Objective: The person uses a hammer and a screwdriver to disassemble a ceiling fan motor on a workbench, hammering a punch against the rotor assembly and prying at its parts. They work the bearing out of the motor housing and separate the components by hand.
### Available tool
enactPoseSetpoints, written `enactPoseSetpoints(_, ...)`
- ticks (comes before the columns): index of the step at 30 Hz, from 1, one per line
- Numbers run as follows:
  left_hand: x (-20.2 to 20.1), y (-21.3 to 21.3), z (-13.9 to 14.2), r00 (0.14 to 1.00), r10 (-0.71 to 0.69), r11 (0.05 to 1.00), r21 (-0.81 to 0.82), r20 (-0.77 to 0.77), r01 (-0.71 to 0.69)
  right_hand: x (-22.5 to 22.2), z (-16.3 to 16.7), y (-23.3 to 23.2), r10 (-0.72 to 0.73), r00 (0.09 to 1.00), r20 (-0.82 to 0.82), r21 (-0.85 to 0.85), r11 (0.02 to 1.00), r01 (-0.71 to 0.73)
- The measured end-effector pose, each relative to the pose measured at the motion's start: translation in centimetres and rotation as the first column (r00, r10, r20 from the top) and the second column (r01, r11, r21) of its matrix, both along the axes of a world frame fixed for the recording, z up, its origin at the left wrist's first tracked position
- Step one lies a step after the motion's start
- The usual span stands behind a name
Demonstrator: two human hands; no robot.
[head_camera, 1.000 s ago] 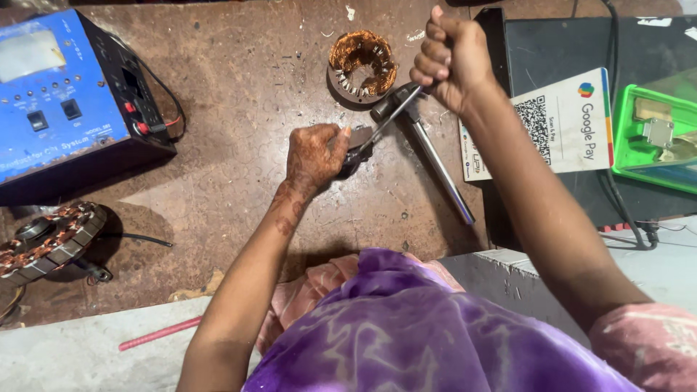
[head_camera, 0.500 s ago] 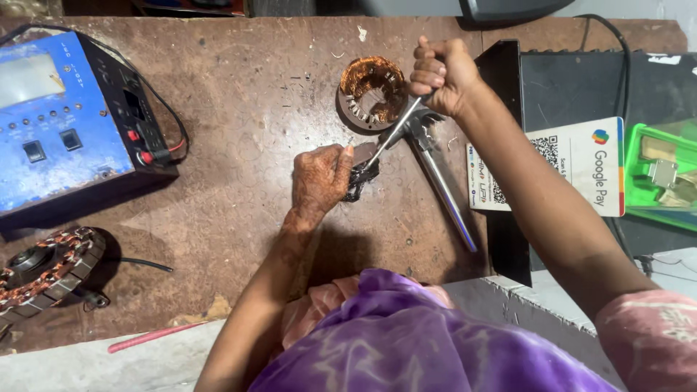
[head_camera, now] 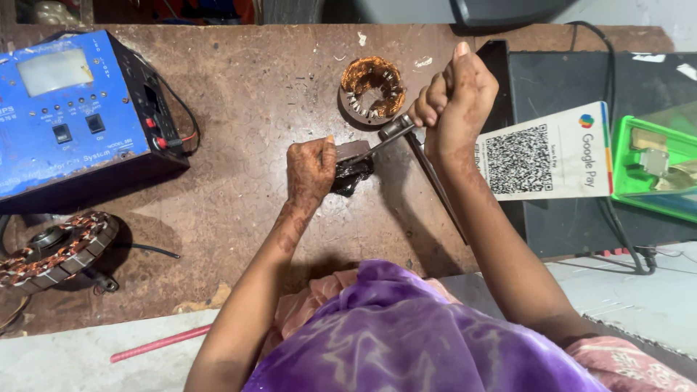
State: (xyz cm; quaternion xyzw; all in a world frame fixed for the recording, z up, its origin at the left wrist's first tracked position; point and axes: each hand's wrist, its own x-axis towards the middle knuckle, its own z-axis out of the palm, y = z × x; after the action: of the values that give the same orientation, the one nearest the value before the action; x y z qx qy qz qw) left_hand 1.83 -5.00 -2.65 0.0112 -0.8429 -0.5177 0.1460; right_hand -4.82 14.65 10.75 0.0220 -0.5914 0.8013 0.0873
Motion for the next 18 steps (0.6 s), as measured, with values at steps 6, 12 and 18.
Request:
enactPoseSetpoints(6,-2.7,0.8,1.6,0.985,0.035,0.999,-0.033,0.166,-0.03,5.7,1.4,-1.5,0.025,0.943,-0.332,0.133,0.991,0.02)
enactPoseSetpoints(12,-2.9,0.7,1.3,1.0,0.021,0.999,-0.037,-0.013,-0.022,10.4,-1.3,-0.9,0.023,0.923,-0.385,0.044,0.999,-0.007)
enactPoseSetpoints(18,-2.0,0.7,0.7,0.999,0.049,0.996,-0.074,0.016,-0.048,9.3,-0.8,2.5,0.027,0.989,-0.143,0.088,0.996,-0.014)
